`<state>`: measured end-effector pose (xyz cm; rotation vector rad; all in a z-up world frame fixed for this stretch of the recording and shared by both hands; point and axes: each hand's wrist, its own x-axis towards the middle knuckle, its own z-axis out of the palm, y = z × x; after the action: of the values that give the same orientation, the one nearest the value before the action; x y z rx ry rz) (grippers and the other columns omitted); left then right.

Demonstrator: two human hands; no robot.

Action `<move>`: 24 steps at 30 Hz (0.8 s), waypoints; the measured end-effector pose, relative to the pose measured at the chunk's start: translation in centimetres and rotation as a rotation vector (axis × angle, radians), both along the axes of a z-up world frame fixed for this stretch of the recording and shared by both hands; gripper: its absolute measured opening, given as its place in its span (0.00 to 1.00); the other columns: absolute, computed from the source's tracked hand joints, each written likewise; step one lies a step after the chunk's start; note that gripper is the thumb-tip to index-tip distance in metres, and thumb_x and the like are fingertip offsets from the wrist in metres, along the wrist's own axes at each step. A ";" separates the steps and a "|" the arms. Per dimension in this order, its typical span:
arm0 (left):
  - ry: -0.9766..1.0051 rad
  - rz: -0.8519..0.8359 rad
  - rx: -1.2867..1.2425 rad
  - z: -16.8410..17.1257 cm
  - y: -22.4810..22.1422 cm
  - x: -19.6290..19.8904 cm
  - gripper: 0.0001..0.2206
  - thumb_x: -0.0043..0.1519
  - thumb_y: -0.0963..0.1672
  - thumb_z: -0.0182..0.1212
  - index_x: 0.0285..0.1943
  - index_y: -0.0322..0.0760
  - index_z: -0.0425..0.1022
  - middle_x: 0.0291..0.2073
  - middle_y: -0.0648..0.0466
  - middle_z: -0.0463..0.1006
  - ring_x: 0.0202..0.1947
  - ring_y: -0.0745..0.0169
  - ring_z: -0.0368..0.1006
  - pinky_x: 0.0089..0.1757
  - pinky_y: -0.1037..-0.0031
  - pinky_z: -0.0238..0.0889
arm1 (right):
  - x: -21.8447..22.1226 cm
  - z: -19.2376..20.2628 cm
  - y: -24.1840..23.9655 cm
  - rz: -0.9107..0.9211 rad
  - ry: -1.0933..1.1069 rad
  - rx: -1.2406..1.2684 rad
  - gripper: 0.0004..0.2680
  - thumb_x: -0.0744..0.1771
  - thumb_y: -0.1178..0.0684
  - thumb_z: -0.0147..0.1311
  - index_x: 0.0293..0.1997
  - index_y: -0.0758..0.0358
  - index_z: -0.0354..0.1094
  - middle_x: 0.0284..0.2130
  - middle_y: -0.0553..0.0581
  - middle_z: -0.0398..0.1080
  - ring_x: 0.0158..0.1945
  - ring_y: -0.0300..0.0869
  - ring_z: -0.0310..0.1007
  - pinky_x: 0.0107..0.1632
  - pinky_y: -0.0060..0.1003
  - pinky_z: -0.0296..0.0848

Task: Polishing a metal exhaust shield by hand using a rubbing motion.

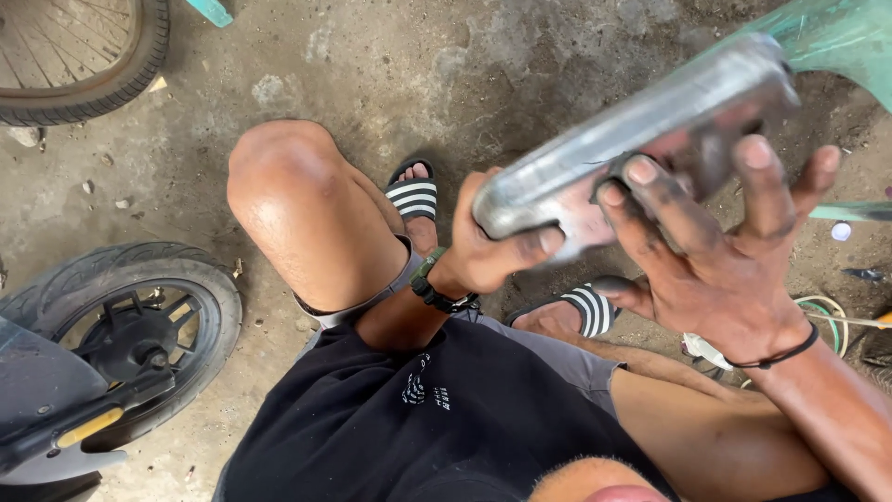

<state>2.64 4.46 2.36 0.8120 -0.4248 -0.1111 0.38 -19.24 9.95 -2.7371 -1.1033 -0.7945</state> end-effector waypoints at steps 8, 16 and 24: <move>0.016 -0.002 0.060 2.3 0.5 0.2 0.14 0.57 0.47 0.71 0.31 0.34 0.70 0.23 0.63 0.66 0.25 0.74 0.59 0.28 0.77 0.53 | -0.4 2.1 1.1 0.051 0.059 -0.067 0.41 0.70 0.06 0.37 0.69 0.53 0.83 0.67 0.50 0.70 0.73 0.64 0.33 0.72 0.70 0.23; -0.079 0.163 0.033 -2.7 0.2 -1.7 0.24 0.60 0.41 0.70 0.59 0.42 0.59 0.48 0.52 0.69 0.49 0.61 0.68 0.48 0.64 0.67 | -0.7 1.4 0.7 0.043 0.037 -0.086 0.37 0.71 0.11 0.35 0.69 0.50 0.80 0.66 0.49 0.71 0.73 0.66 0.33 0.71 0.71 0.23; -0.112 0.136 0.080 -2.5 0.3 -1.9 0.21 0.61 0.42 0.69 0.55 0.45 0.58 0.44 0.56 0.65 0.45 0.64 0.67 0.47 0.68 0.66 | -0.1 0.8 0.6 0.051 -0.070 -0.015 0.38 0.70 0.12 0.32 0.63 0.51 0.86 0.62 0.53 0.74 0.73 0.62 0.38 0.74 0.66 0.24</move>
<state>0.79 4.72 -0.15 0.9267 -0.4713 0.0435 0.26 -18.66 10.78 -2.7000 -1.1922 -0.8854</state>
